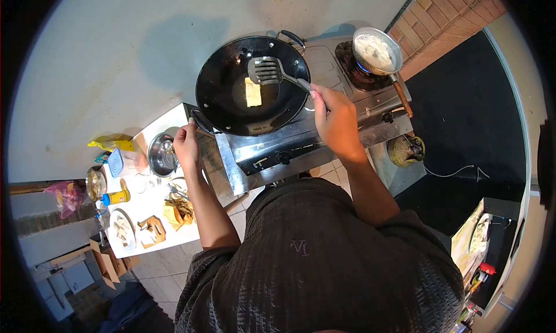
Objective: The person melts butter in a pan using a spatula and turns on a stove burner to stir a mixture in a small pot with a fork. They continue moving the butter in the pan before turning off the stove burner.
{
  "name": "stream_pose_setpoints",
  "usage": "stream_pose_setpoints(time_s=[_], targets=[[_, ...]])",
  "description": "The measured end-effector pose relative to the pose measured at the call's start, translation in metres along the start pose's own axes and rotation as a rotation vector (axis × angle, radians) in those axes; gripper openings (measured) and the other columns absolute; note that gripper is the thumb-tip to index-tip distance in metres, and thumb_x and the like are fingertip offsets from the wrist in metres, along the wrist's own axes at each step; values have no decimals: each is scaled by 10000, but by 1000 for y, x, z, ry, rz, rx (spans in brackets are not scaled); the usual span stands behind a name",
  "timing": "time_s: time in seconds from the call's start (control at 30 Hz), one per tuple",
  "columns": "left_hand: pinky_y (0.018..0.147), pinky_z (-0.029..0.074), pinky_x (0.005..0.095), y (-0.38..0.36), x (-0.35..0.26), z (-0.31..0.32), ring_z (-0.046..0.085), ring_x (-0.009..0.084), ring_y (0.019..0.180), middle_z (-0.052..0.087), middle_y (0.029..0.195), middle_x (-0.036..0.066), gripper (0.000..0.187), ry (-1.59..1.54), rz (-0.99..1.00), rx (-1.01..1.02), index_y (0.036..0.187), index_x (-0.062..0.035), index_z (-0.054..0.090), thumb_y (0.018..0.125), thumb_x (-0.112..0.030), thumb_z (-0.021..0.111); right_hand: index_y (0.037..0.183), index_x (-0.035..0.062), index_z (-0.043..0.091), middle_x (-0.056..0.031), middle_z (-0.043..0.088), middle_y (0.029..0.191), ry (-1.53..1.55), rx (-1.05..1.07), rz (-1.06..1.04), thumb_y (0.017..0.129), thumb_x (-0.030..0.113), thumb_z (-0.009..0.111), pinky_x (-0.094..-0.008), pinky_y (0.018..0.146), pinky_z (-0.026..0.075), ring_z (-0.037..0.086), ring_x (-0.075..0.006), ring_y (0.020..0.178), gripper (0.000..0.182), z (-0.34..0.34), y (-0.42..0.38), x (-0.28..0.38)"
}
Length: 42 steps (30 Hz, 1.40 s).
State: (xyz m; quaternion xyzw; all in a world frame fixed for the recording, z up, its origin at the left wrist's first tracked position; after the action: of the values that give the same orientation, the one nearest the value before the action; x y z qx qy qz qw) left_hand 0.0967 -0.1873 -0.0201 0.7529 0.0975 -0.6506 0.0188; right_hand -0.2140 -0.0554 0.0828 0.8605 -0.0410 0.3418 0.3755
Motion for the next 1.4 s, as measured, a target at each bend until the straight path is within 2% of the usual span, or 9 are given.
stream_pose_setpoints(time_s=[0.03,0.1,0.57,1.0,1.07,1.3,1.4], targets=[[436,228,192,0,0,-1,310,22,470,393,543,-81,263,0,-1,1,739,-63,576,869,-291,593,913,-16,619,-193,622,786,1,-7,0,793,26,600,-385,644,462,592,-352,717,129,1,-1,1],[671,370,214,-2,0,-3,462,68,691,575,718,-5,292,43,-68,10,722,-19,596,866,-273,604,912,-14,621,-192,623,791,2,-11,0,793,26,601,-383,643,462,593,-350,721,128,1,-1,1],[706,376,217,-6,2,-1,477,76,714,586,742,13,288,2,-76,9,730,-15,596,864,-269,609,1009,-11,591,-170,601,763,-72,-31,8,791,48,616,-390,631,441,571,-334,698,227,-4,-7,-5],[683,377,211,-11,4,2,469,62,691,582,711,3,296,-3,-42,-32,688,-17,583,874,-247,597,994,-10,597,-171,598,768,-59,2,48,797,59,610,-392,645,439,569,-336,712,209,-11,-8,-9],[670,371,208,-14,3,2,460,58,678,570,697,-6,297,-14,-42,-32,678,-21,575,875,-242,596,1031,0,599,-176,610,826,-74,42,42,840,71,555,-368,640,447,579,-322,713,208,-12,-8,-11],[636,353,201,-17,3,1,436,49,654,542,668,-24,300,26,-31,-41,662,-36,561,871,-246,599,1015,2,601,-174,613,829,-40,54,21,831,66,561,-365,665,452,586,-324,747,199,-12,-5,-12],[645,358,199,-22,-1,3,443,53,663,550,681,-17,293,29,-44,-51,681,-30,566,871,-251,598,966,-18,601,-175,601,772,-14,5,-27,800,70,608,-392,643,441,568,-347,709,188,-12,-3,-14]])
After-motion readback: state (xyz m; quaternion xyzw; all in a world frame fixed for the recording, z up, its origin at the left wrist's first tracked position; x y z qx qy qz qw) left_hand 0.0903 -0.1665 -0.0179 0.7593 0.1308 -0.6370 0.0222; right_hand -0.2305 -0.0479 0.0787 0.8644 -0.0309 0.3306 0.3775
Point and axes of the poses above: each hand's wrist, its own y-axis towards the middle knuckle, its own z-axis out of the palm, x = y × z, the point moved 3 cm from there along y, towards the middle knuckle
